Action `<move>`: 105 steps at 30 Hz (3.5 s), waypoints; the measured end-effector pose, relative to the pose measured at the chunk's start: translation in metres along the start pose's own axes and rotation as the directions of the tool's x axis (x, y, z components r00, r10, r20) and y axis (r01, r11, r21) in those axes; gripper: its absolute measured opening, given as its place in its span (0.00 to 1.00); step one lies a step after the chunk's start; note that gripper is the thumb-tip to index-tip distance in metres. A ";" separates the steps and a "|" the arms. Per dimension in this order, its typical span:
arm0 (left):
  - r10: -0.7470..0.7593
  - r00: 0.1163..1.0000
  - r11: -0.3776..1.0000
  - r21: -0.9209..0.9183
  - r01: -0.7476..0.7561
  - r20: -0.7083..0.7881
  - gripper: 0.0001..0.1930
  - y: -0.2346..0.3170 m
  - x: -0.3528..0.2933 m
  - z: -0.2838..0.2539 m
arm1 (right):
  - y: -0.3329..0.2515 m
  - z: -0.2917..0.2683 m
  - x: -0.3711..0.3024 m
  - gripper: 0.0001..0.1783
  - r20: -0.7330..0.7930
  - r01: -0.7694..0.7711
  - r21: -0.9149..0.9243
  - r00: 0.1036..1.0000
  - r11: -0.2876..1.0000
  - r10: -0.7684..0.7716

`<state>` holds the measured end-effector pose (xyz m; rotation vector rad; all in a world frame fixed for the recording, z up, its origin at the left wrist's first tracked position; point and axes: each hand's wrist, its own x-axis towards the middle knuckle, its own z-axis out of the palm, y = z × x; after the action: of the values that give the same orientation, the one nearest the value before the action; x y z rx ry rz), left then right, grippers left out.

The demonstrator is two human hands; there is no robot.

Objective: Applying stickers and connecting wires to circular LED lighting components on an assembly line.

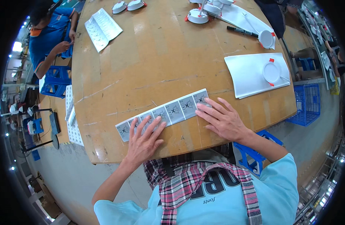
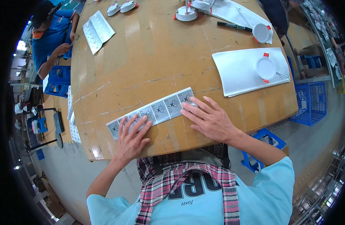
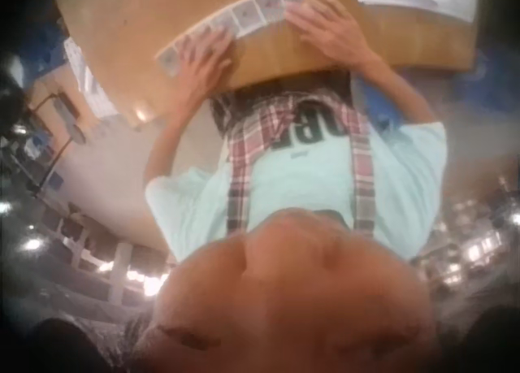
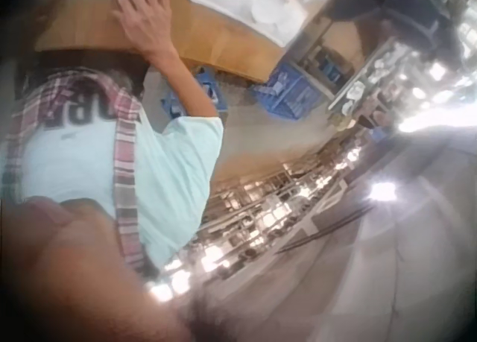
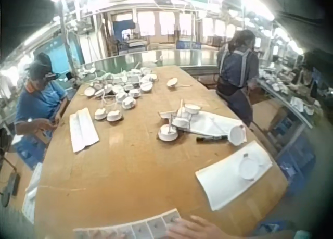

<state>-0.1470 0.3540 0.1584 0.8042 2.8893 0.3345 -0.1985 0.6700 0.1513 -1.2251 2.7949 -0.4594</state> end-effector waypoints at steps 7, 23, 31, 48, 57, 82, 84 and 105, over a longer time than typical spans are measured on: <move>0.047 0.998 0.998 0.031 -0.048 0.037 0.28 -0.005 0.000 -0.004 | 0.000 -0.012 -0.042 0.34 0.005 -0.095 -0.050 0.995 0.994 0.096; 0.143 0.980 0.974 -0.154 -0.164 -0.140 0.28 0.022 0.058 -0.009 | 0.158 -0.041 0.200 0.21 -0.794 -0.390 0.252 0.439 0.885 0.420; 0.232 0.966 0.944 -0.214 -0.252 -0.113 0.24 -0.007 0.064 0.022 | 0.132 -0.054 0.231 0.20 -0.476 -0.057 0.700 0.705 0.712 0.525; 0.390 0.883 0.580 -0.676 -0.456 -0.261 0.15 0.018 0.090 0.026 | 0.027 -0.027 0.219 0.11 0.108 -0.134 0.944 0.989 0.302 0.101; 0.105 0.990 -0.722 -0.678 0.138 0.090 0.16 -0.033 0.093 -0.066 | 0.034 -0.008 0.226 0.11 0.103 -0.148 0.971 0.967 0.186 0.232; -0.006 0.997 0.787 -0.616 -0.046 -0.082 0.32 -0.080 0.133 -0.021 | 0.054 -0.005 0.222 0.11 -0.004 0.077 0.982 0.921 -0.174 0.390; -0.016 0.995 0.800 -0.599 -0.048 -0.101 0.31 -0.078 0.137 -0.019 | 0.051 -0.008 0.220 0.10 -0.034 0.092 0.990 0.891 -0.109 0.452; 0.059 0.998 0.960 -0.276 -0.048 0.031 0.54 0.060 0.075 -0.015 | 0.046 -0.082 0.189 0.22 -0.506 0.312 0.849 0.714 0.427 0.484</move>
<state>-0.1837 0.4410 0.1833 0.8290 2.7038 0.6997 -0.3738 0.5824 0.2289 -0.5998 2.1447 -2.4859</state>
